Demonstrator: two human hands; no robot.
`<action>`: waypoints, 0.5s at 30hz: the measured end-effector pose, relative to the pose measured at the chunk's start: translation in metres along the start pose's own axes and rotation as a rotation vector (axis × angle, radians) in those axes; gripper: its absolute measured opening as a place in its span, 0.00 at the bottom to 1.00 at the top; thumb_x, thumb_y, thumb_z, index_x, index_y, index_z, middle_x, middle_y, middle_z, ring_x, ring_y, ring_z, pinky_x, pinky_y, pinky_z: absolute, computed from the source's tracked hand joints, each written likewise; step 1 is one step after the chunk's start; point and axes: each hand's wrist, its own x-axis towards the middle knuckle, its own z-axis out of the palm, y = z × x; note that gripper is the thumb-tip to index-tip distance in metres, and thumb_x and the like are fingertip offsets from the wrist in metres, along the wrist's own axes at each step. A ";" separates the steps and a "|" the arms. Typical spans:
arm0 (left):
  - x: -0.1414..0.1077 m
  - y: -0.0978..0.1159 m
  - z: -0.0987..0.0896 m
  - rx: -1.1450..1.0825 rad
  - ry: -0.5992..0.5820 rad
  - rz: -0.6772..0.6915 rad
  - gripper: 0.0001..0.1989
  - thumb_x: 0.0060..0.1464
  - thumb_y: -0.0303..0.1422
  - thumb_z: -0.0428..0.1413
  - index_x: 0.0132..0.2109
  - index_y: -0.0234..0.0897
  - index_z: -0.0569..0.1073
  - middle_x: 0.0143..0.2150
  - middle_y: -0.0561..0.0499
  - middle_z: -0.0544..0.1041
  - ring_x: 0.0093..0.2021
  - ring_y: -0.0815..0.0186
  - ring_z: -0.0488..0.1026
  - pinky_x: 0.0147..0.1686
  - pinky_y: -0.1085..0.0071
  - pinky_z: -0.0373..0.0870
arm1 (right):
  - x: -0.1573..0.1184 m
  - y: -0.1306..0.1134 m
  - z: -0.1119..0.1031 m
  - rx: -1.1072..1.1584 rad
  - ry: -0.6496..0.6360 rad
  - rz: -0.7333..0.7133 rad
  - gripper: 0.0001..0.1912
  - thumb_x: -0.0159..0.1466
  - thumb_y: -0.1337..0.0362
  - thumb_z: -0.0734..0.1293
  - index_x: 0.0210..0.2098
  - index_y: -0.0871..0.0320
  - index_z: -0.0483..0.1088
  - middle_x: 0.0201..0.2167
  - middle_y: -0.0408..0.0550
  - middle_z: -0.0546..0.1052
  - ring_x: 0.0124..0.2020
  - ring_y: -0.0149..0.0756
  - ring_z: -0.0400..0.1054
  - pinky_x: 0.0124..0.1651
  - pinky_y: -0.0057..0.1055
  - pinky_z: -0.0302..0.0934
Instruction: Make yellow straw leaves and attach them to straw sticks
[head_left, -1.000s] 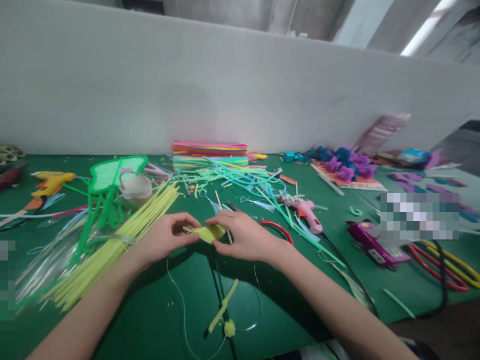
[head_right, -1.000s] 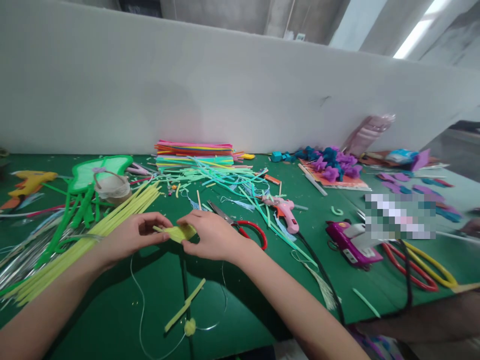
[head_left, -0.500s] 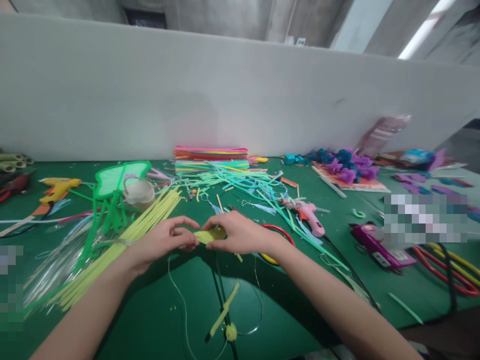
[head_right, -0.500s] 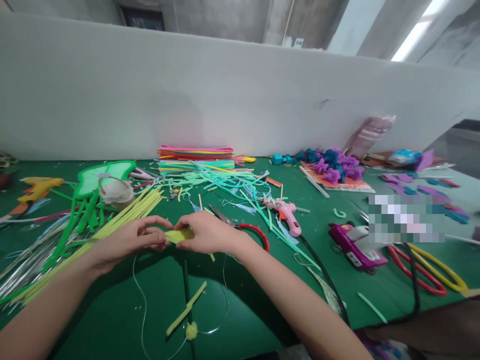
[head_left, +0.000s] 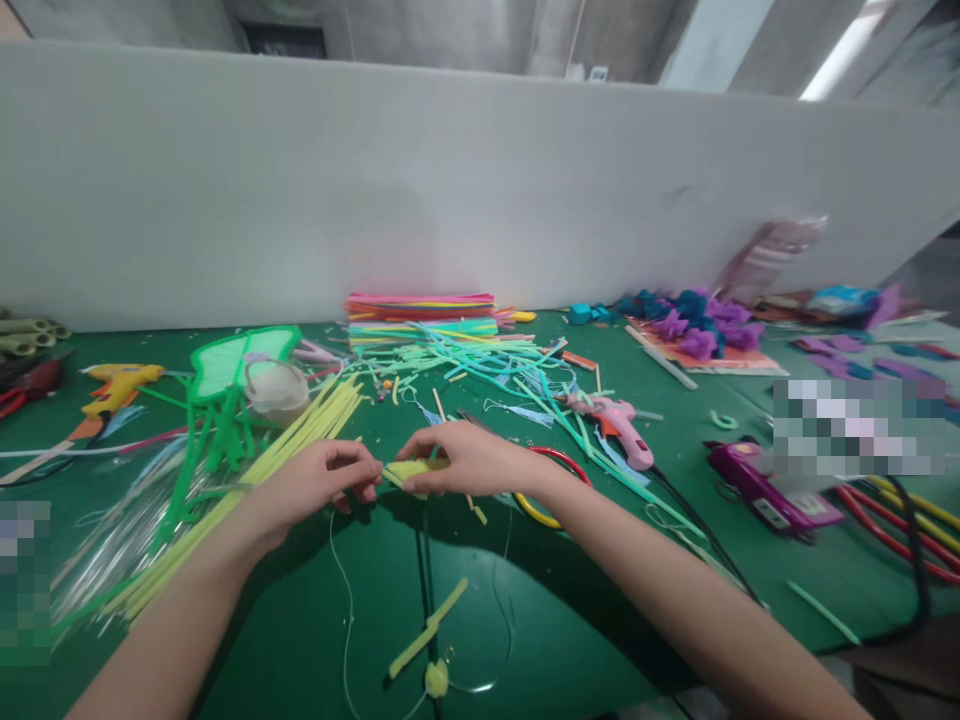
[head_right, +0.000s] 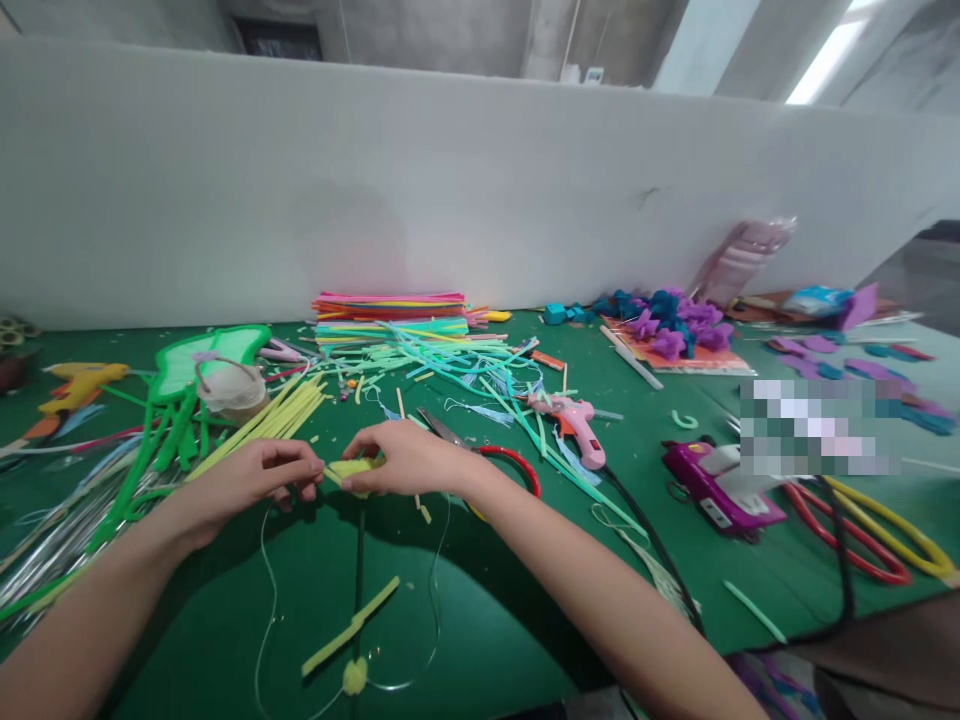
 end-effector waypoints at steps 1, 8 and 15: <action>0.001 0.000 0.001 0.016 0.010 0.011 0.15 0.53 0.44 0.56 0.31 0.36 0.75 0.28 0.49 0.77 0.30 0.66 0.71 0.29 0.72 0.65 | 0.005 0.001 -0.002 0.076 -0.061 0.041 0.17 0.59 0.55 0.69 0.42 0.60 0.74 0.32 0.46 0.78 0.29 0.30 0.70 0.31 0.25 0.60; 0.000 0.001 0.003 -0.005 0.046 0.039 0.15 0.53 0.44 0.56 0.32 0.35 0.76 0.30 0.48 0.79 0.32 0.65 0.72 0.31 0.71 0.66 | 0.029 0.013 -0.005 0.315 -0.204 0.191 0.16 0.48 0.54 0.75 0.28 0.60 0.76 0.25 0.40 0.75 0.27 0.25 0.66 0.30 0.21 0.57; 0.003 0.000 0.005 -0.061 0.046 0.029 0.16 0.52 0.45 0.57 0.30 0.35 0.76 0.30 0.47 0.79 0.31 0.64 0.73 0.31 0.71 0.66 | 0.028 0.016 -0.002 0.296 -0.151 0.242 0.15 0.45 0.55 0.76 0.29 0.57 0.79 0.26 0.40 0.77 0.29 0.28 0.67 0.32 0.22 0.57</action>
